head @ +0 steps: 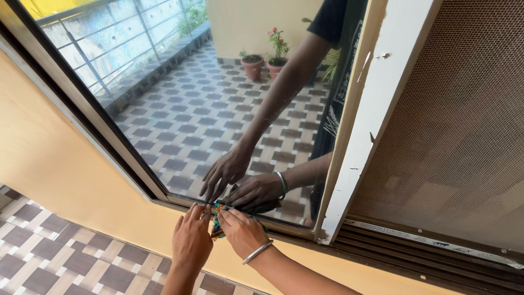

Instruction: The person wipes the glass pane of a sliding door with a patterned cloth and then cleans the dust from the metal tracks at the base of the door frame.

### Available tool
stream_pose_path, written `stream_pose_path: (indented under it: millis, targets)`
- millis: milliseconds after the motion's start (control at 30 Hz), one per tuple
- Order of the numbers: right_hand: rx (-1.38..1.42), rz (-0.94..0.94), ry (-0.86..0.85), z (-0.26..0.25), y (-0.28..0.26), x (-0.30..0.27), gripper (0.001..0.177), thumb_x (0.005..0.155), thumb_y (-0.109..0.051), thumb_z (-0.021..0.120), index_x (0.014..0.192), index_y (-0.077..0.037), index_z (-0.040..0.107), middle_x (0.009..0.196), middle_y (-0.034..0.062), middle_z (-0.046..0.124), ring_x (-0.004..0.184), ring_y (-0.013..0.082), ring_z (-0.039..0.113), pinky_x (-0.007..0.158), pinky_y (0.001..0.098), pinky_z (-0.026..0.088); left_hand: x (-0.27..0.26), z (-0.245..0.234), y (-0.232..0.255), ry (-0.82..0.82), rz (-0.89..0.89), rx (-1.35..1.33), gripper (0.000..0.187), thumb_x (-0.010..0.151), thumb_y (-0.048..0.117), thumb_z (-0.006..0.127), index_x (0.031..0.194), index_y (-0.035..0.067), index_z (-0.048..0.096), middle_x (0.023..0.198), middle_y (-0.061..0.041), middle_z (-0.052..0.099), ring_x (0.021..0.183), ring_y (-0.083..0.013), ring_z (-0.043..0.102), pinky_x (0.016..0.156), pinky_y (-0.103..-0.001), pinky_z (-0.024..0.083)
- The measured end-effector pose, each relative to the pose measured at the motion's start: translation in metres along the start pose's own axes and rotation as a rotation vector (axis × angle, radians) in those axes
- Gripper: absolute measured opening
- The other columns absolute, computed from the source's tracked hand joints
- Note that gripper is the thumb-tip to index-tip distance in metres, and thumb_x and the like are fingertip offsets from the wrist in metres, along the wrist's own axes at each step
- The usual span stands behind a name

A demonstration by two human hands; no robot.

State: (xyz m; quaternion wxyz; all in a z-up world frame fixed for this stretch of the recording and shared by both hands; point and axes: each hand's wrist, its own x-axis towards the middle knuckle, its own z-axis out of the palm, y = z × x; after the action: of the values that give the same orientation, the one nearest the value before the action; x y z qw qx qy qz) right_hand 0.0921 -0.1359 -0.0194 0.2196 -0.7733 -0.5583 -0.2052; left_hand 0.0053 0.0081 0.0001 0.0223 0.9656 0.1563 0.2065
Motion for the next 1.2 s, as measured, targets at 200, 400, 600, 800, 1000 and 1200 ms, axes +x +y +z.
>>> stream_pose_path:
  millis: [200, 400, 600, 800, 1000, 1200]
  targets:
    - [-0.016, 0.120, -0.071, -0.057, 0.035, -0.082, 0.041, 0.091, -0.003, 0.055, 0.130, -0.002, 0.067, 0.136, 0.0116, 0.066, 0.124, 0.0250, 0.061, 0.101, 0.0355, 0.051, 0.007, -0.016, 0.008, -0.101, -0.086, 0.012, 0.051, 0.082, -0.001, 0.059, 0.131, 0.012, 0.063, 0.124, -0.001, 0.063, 0.127, -0.0184, 0.054, 0.107, -0.042, 0.043]
    - [-0.020, 0.120, -0.173, -0.075, 0.058, -0.113, 0.053, 0.085, 0.005, 0.053, 0.137, -0.001, 0.064, 0.139, 0.0156, 0.062, 0.129, 0.0299, 0.056, 0.105, 0.0391, 0.048, 0.011, -0.023, 0.016, -0.214, -0.124, 0.002, 0.060, 0.077, -0.003, 0.060, 0.136, 0.009, 0.059, 0.123, -0.003, 0.060, 0.120, -0.0194, 0.058, 0.104, -0.036, 0.046]
    - [0.094, -0.036, 0.076, 0.021, 0.002, 0.005, 0.033, 0.095, -0.006, 0.058, 0.125, 0.004, 0.068, 0.128, 0.0126, 0.070, 0.122, 0.0257, 0.066, 0.100, 0.0326, 0.055, 0.003, -0.023, 0.006, -0.208, -0.084, -0.166, 0.076, 0.066, -0.012, 0.063, 0.139, 0.007, 0.059, 0.126, -0.005, 0.059, 0.114, -0.0274, 0.060, 0.096, -0.038, 0.050]
    - [0.055, 0.013, 0.020, 0.025, 0.032, -0.043, 0.037, 0.093, -0.010, 0.059, 0.127, 0.001, 0.070, 0.134, 0.0124, 0.069, 0.121, 0.0257, 0.062, 0.097, 0.0358, 0.052, 0.001, 0.017, -0.026, -0.231, 0.014, -0.133, 0.078, 0.065, -0.015, 0.062, 0.140, 0.004, 0.051, 0.134, -0.008, 0.053, 0.118, -0.0320, 0.059, 0.093, -0.040, 0.053]
    - [-0.022, 0.030, -0.050, 0.017, 0.102, -0.103, 0.035, 0.094, -0.013, 0.061, 0.124, 0.000, 0.073, 0.130, 0.0141, 0.070, 0.118, 0.0260, 0.064, 0.094, 0.0355, 0.054, 0.032, 0.122, -0.087, -0.316, 0.096, -0.170, 0.073, 0.077, -0.007, 0.060, 0.147, 0.009, 0.045, 0.142, -0.007, 0.048, 0.127, -0.0284, 0.057, 0.101, -0.038, 0.052]
    - [0.005, -0.068, 0.106, 0.091, 0.057, -0.043, 0.028, 0.099, -0.017, 0.063, 0.118, -0.001, 0.076, 0.118, 0.0148, 0.073, 0.114, 0.0263, 0.069, 0.092, 0.0363, 0.058, 0.018, 0.129, -0.096, -0.398, 0.079, -0.246, 0.066, 0.088, 0.000, 0.056, 0.152, 0.013, 0.044, 0.141, -0.006, 0.048, 0.128, -0.0260, 0.060, 0.103, -0.036, 0.053]
